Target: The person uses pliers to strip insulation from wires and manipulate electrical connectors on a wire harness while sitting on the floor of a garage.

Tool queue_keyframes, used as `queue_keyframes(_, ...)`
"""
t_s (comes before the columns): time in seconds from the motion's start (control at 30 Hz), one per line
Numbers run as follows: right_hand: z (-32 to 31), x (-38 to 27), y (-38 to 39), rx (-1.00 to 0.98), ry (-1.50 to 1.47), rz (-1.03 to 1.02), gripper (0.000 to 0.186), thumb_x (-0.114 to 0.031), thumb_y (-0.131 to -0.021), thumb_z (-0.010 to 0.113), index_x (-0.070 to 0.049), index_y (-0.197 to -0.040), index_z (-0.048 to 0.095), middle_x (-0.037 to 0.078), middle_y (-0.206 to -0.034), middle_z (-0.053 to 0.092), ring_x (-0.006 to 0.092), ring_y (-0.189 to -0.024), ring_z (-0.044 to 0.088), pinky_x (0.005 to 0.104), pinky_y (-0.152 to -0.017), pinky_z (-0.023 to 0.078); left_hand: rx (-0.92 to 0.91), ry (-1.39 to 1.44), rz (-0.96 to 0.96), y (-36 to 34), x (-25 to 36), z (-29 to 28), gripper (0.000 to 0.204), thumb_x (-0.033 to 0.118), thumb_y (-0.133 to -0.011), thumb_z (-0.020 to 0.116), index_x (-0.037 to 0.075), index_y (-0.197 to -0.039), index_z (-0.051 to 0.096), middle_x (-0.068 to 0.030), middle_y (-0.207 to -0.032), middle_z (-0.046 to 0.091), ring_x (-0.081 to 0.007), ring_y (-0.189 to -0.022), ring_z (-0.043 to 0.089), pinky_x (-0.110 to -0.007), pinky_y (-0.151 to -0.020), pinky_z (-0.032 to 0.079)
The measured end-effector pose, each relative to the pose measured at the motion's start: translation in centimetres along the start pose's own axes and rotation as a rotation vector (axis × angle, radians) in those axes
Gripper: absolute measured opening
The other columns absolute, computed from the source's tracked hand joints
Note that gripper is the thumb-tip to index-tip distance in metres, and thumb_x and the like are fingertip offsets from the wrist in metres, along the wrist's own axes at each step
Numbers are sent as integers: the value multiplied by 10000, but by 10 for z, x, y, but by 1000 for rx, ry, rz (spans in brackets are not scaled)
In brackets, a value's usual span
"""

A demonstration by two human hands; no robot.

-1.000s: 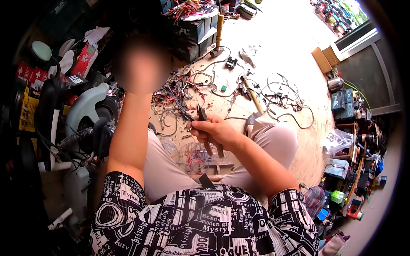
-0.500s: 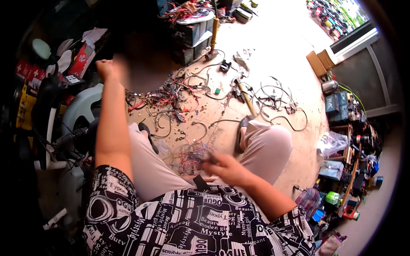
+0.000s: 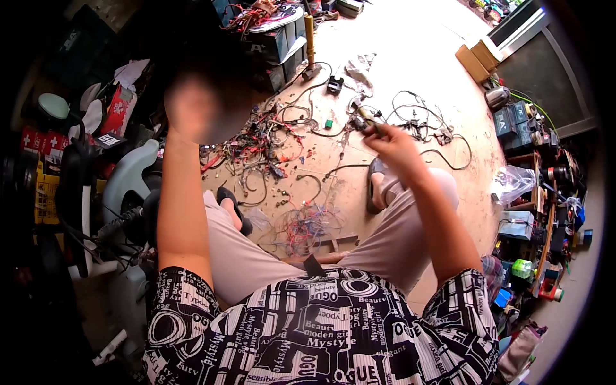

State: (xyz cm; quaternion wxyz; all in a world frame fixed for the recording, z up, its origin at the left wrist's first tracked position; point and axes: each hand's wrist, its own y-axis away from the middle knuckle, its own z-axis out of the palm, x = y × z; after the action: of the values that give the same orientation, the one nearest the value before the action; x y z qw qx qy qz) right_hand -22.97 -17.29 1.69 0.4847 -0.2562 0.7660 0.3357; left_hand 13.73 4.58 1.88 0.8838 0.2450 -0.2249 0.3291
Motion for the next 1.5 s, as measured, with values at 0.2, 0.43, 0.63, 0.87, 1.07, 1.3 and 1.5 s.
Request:
queue_keyframes(0.2, -109, -6, -46, 692, 892, -121, 284, -208, -869, 566, 48, -972, 634, 206, -792, 660, 380, -754, 641, 446, -699, 483, -92, -784, 91, 29, -11, 35, 282, 280, -985, 462, 46, -866, 565, 25, -690, 495, -69, -561, 390, -235, -519, 350)
queue_keyframes(0.43, -106, 14, -51, 711, 716, -168, 335, -287, -859, 555, 20, -967, 636, 217, -844, 663, 374, -834, 640, 417, -744, 486, -520, -1718, 561, 83, -16, 56, 159, 132, -920, 550, 15, -889, 654, -62, -1051, 581, -155, -1028, 518, -289, -907, 394)
queue_keyframes(0.63, -73, 14, -50, 454, 628, -224, 328, -307, -863, 585, 1, -963, 638, 136, -744, 649, 263, -686, 615, 340, -671, 476, -853, -1458, 232, 112, -8, 62, 118, 88, -839, 577, 27, -746, 617, -131, -1309, 510, -274, -1322, 351, -397, -1066, 279)
queue_keyframes(0.87, -78, 14, -56, 280, 515, -14, 385, -356, -831, 621, 22, -905, 634, 81, -718, 640, 137, -641, 566, 280, -593, 434, -1221, -1384, -608, 114, -107, 47, 274, 177, -886, 523, 25, -1078, 648, -107, -1030, 645, -171, -949, 586, -299, -854, 451)
queue_keyframes(1.07, -12, -40, -39, -16, -584, 240, 428, -433, -960, 451, -99, -1201, 570, 77, -1015, 637, 166, -880, 617, 348, -762, 534, -1268, -1837, -767, 153, -267, -78, 417, 346, -936, 455, -15, -1091, 598, -180, -1067, 621, -310, -1009, 594, -402, -879, 461)
queue_keyframes(1.3, 11, -35, -33, -167, -852, 465, 448, -400, -956, 464, -74, -1259, 515, 74, -953, 626, 279, -997, 618, 531, -880, 496, -1063, -2095, -877, 159, -300, -119, 416, 402, -904, 513, 36, -1072, 616, -184, -1078, 618, -347, -1020, 595, -456, -849, 477)
queue_keyframes(1.5, 20, -40, -6, -167, -907, 482, 493, -249, -883, 544, 29, -1278, 446, 197, -1184, 559, 280, -1004, 604, 404, -944, 473, -839, -2141, -805, 119, -312, -159, 325, 333, -872, 538, 59, -999, 659, -167, -1015, 659, -330, -965, 624, -448, -821, 490)
